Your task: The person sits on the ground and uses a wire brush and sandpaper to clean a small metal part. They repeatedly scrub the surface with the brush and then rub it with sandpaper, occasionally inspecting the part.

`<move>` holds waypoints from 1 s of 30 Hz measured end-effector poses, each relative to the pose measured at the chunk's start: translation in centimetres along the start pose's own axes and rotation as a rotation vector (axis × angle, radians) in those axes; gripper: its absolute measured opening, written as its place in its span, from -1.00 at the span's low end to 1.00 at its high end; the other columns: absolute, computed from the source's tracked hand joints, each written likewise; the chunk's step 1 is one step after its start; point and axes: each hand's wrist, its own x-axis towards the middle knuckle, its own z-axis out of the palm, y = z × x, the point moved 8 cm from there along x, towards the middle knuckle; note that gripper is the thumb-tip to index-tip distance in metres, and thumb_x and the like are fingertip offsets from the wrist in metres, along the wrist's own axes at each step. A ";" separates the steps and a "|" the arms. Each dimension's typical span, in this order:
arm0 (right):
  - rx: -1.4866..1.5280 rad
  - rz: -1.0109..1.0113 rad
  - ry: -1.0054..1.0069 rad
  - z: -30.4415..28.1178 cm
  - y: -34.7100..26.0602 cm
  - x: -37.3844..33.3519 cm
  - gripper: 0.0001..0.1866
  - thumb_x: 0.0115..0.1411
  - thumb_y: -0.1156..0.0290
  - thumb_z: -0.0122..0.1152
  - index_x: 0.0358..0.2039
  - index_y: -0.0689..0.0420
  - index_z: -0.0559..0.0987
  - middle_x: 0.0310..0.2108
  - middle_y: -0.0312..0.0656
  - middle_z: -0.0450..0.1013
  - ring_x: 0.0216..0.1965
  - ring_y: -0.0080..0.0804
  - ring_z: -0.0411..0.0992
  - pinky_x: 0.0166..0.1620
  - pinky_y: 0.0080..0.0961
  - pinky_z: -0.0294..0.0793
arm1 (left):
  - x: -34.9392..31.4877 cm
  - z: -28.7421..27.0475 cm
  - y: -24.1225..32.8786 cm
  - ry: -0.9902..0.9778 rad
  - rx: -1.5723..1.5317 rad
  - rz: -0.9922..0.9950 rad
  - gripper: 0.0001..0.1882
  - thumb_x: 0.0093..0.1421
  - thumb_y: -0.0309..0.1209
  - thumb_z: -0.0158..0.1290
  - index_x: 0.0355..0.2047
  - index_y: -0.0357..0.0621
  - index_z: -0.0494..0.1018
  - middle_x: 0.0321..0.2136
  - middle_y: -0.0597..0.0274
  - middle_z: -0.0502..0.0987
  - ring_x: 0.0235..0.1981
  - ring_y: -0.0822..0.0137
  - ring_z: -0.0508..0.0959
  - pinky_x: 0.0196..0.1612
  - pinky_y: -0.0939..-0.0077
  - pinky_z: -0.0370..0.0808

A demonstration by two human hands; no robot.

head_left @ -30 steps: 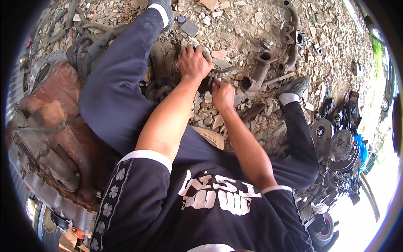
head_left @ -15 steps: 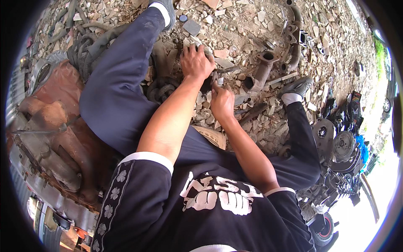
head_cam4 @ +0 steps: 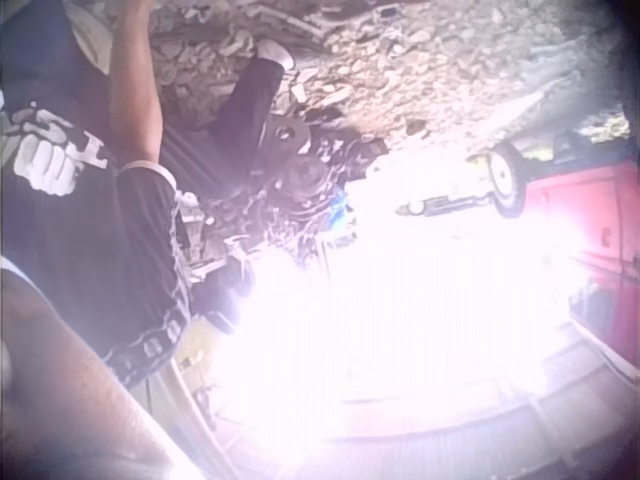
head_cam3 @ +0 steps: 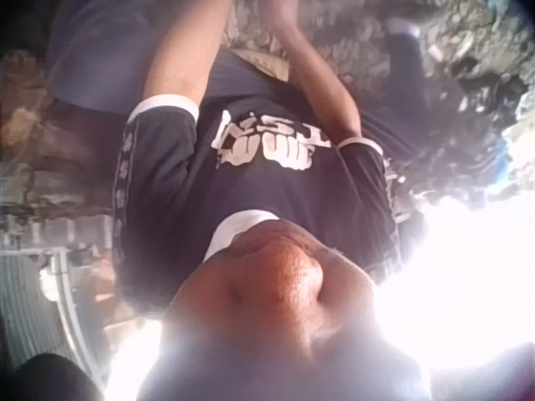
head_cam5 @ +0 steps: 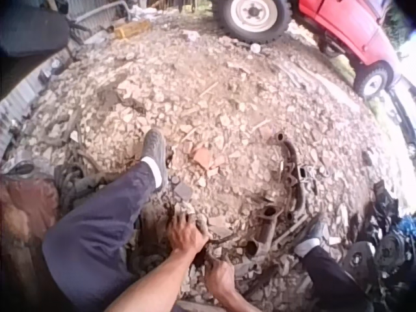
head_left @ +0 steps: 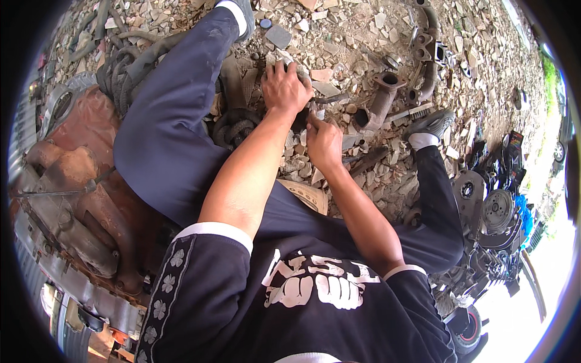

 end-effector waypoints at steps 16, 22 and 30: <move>-0.050 0.051 -0.070 1.4 1.6 0.2 -0.76 0.20 0.52 0.16 -0.17 0.31 0.68 -0.36 0.35 0.53 -0.19 0.30 0.54 -0.06 0.03 0.51 | 0.2 0.4 -0.2 -0.028 0.020 -0.014 -0.53 0.09 -0.13 0.20 -0.01 -0.05 0.57 0.07 0.03 0.48 0.19 -0.07 0.43 0.18 -0.07 0.42; -0.126 0.039 0.017 2.6 4.9 2.4 -0.67 0.25 0.49 0.11 -0.03 0.26 0.68 -0.33 0.36 0.55 -0.17 0.28 0.55 -0.02 0.00 0.51 | 0.1 0.2 0.2 -0.051 0.054 -0.003 -0.53 0.12 -0.11 0.18 0.00 -0.03 0.55 0.09 0.01 0.48 0.21 -0.06 0.42 0.19 -0.08 0.42; 0.129 0.348 0.090 -0.9 11.3 1.2 -0.55 0.35 -0.01 0.20 0.04 0.05 0.68 -0.31 0.04 0.65 -0.22 -0.02 0.64 -0.07 -0.21 0.55 | 0.1 0.5 -0.2 -0.122 0.037 -0.018 -0.50 0.17 -0.07 0.15 0.06 -0.03 0.52 0.17 -0.01 0.44 0.27 -0.10 0.38 0.26 -0.08 0.38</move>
